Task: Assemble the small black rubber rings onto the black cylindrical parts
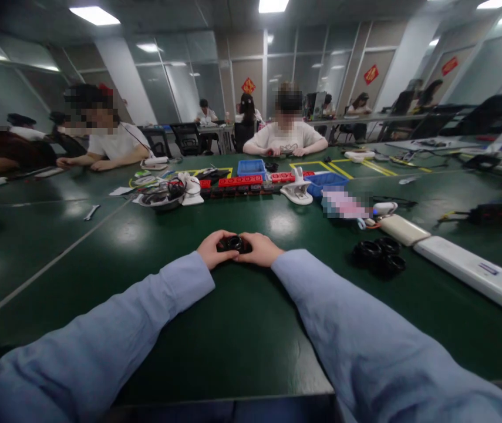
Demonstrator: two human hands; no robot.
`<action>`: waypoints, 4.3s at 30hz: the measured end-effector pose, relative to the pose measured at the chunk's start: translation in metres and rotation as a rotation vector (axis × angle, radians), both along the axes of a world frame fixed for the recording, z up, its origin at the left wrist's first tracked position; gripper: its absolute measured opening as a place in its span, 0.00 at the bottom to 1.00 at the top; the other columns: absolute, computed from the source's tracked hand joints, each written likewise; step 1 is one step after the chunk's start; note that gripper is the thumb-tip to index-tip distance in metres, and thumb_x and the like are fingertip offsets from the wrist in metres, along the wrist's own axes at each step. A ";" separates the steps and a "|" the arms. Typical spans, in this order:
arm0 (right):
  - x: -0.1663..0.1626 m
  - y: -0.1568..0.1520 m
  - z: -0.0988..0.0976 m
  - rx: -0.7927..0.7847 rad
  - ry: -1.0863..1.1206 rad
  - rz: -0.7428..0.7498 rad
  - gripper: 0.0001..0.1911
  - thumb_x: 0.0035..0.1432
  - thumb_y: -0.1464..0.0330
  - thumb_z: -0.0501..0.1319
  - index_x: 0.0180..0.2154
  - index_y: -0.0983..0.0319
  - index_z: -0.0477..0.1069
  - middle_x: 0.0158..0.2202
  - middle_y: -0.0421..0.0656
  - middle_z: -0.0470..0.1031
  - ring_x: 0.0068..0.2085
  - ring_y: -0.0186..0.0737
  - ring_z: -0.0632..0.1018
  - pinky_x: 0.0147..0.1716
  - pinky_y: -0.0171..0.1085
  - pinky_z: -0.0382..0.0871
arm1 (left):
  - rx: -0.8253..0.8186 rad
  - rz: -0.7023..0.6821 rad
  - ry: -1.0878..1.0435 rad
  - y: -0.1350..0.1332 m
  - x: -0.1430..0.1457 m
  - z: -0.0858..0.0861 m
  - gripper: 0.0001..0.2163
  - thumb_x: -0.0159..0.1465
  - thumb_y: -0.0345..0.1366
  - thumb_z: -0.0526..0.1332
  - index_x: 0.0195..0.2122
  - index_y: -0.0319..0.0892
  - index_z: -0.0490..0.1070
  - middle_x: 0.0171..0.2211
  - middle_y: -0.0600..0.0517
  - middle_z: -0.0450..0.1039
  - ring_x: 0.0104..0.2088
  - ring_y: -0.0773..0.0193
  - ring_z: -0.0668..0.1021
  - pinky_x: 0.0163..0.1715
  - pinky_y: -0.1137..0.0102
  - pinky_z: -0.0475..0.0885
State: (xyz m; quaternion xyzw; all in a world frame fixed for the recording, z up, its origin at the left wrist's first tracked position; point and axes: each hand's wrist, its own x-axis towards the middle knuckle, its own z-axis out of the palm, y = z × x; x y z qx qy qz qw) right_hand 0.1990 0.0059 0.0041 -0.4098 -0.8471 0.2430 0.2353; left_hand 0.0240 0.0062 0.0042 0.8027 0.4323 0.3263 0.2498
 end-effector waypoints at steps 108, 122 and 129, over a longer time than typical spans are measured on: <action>-0.007 -0.006 0.007 -0.031 -0.003 -0.031 0.22 0.42 0.62 0.62 0.40 0.64 0.64 0.35 0.45 0.70 0.37 0.42 0.70 0.36 0.39 0.61 | 0.038 -0.054 -0.016 -0.002 0.002 0.003 0.18 0.49 0.38 0.62 0.40 0.39 0.66 0.37 0.49 0.67 0.38 0.62 0.70 0.38 0.68 0.66; 0.005 0.000 0.015 -0.347 0.139 0.152 0.18 0.41 0.67 0.62 0.37 0.66 0.66 0.32 0.41 0.70 0.35 0.38 0.70 0.37 0.38 0.63 | 0.139 -0.042 0.041 -0.007 0.005 0.005 0.17 0.47 0.40 0.64 0.37 0.40 0.67 0.35 0.50 0.67 0.39 0.60 0.68 0.40 0.64 0.64; 0.005 0.000 0.013 -0.327 0.157 0.158 0.17 0.41 0.66 0.62 0.36 0.66 0.66 0.32 0.41 0.69 0.34 0.37 0.69 0.35 0.37 0.62 | 0.063 -0.065 0.017 -0.005 0.003 0.005 0.17 0.47 0.38 0.64 0.38 0.41 0.66 0.36 0.51 0.67 0.38 0.61 0.69 0.39 0.65 0.65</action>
